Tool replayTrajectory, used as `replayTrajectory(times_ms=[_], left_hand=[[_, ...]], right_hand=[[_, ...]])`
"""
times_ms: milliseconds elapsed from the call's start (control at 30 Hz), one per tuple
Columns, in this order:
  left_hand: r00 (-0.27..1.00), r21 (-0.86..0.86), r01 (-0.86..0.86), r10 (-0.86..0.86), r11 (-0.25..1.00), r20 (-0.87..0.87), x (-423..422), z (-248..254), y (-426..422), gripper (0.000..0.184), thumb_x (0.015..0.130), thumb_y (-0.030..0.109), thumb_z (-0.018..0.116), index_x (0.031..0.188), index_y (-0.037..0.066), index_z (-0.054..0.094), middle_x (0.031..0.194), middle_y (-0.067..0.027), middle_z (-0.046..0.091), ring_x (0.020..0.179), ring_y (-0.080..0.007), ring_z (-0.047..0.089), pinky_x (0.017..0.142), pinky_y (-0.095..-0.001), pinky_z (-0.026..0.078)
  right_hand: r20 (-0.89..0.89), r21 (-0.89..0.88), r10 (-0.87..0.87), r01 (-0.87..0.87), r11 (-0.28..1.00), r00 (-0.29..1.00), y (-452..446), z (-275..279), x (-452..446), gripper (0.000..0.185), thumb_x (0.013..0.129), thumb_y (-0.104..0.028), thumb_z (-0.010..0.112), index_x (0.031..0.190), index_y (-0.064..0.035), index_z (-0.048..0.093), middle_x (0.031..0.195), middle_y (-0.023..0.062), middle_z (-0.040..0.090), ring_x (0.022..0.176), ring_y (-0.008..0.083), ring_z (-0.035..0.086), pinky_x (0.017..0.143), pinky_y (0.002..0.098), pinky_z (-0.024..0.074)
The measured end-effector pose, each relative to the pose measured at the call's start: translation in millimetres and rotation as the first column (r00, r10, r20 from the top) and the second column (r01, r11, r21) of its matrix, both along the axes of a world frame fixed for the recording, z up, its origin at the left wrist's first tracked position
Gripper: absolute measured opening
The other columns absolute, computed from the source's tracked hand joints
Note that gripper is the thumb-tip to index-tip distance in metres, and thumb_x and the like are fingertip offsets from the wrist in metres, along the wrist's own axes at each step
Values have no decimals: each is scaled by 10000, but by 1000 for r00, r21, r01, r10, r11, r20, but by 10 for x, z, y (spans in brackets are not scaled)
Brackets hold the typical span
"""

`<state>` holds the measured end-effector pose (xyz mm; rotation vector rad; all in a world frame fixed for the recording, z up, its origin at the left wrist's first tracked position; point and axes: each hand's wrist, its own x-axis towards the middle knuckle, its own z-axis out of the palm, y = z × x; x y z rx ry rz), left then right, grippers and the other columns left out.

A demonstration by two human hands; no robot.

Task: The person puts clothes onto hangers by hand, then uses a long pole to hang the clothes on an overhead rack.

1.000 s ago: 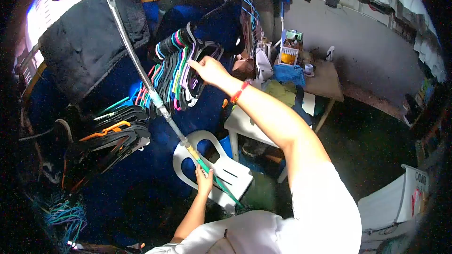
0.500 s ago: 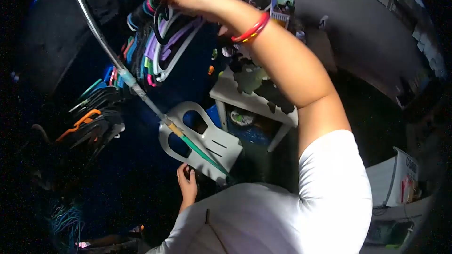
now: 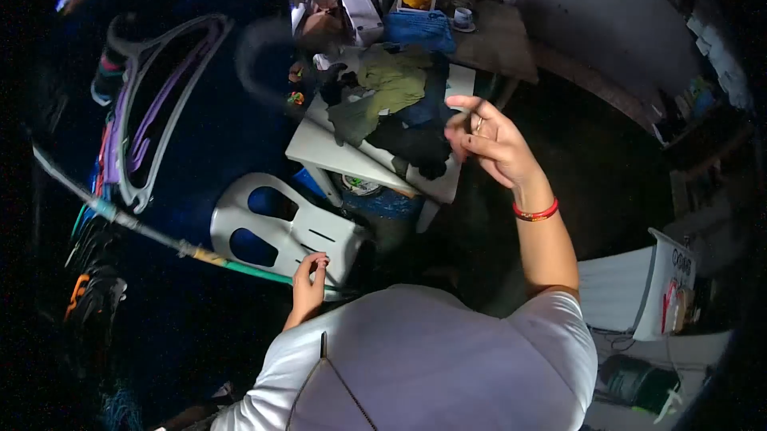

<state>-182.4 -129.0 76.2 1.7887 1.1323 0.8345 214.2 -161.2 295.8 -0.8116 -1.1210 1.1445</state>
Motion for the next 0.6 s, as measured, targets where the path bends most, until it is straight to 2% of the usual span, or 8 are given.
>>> replayTrajectory(times_ms=[67, 100, 200, 267, 333, 400, 467, 600], left_hand=[[992, 66, 125, -124, 990, -19, 597, 21, 242, 180, 951, 123, 537, 1065, 9, 617, 985, -161, 662, 917, -295, 650, 822, -361, 499], [984, 90, 167, -161, 982, -69, 921, -3, 394, 174, 947, 122, 542, 1047, 1, 618, 993, -168, 655, 910, -318, 645, 822, -364, 503], [966, 167, 247, -229, 954, -121, 1895, -169, 1022, 185, 938, 140, 551, 1029, -1, 629, 967, -181, 643, 880, -331, 637, 782, -375, 505], [960, 72, 231, -216, 970, -178, 2497, -378, 1551, 198, 938, 142, 542, 1033, -7, 633, 971, -202, 637, 889, -355, 632, 779, -405, 500], [968, 116, 179, -153, 977, -201, 3042, -593, 2180, 209, 919, 132, 545, 1047, -8, 634, 983, -218, 635, 920, -386, 626, 797, -443, 496], [916, 82, 97, -57, 992, -398, 3530, -516, 2782, 230, 895, 125, 548, 1062, -14, 623, 1009, -234, 626, 953, -416, 614, 830, -463, 495], [908, 235, -22, 118, 972, -402, 3891, -841, 3414, 278, 847, 131, 593, 1107, 39, 623, 1122, -209, 602, 1031, -405, 593, 891, -449, 486], [728, 364, 227, 92, 903, -680, 4358, -614, 3812, 299, 825, 161, 597, 1122, 158, 631, 1249, -147, 545, 1138, -376, 546, 959, -443, 455]], right_hand=[[116, -240, -117, 142, 960, 986, 113, -155, 419, 321, 927, -115, 569, 1246, -80, 556, 904, 46, 569, 691, 85, 492, 614, 216, 400], [381, -240, -201, 307, 921, 902, 163, -166, 505, 260, 975, -154, 511, 1221, -115, 585, 831, -5, 545, 667, 56, 455, 570, 199, 364], [285, -345, -292, 382, 857, 913, 338, -541, 1183, 244, 994, -178, 504, 1172, -64, 626, 769, -62, 507, 630, 34, 414, 538, 198, 334], [461, -289, -355, 516, 806, 813, 335, -811, 1793, 246, 994, -204, 518, 1119, -47, 661, 675, -78, 449, 583, 28, 373, 518, 200, 307], [503, -335, -419, 617, 712, 756, 286, -940, 2333, 249, 984, -227, 544, 1106, -51, 673, 616, -83, 403, 552, 24, 346, 498, 209, 282], [481, -397, -479, 670, 627, 734, 204, -1120, 2774, 244, 970, -257, 572, 1052, -53, 679, 649, -75, 456, 556, 26, 354, 484, 220, 273], [518, -382, -500, 711, 591, 694, 141, -1199, 2979, 251, 971, -272, 568, 1030, -50, 668, 678, -56, 502, 550, 32, 368, 482, 223, 285], [393, -398, -638, 747, 532, 663, -8, -1427, 3188, 260, 970, -299, 561, 1045, -59, 626, 650, -26, 485, 489, 35, 359, 436, 221, 268]])
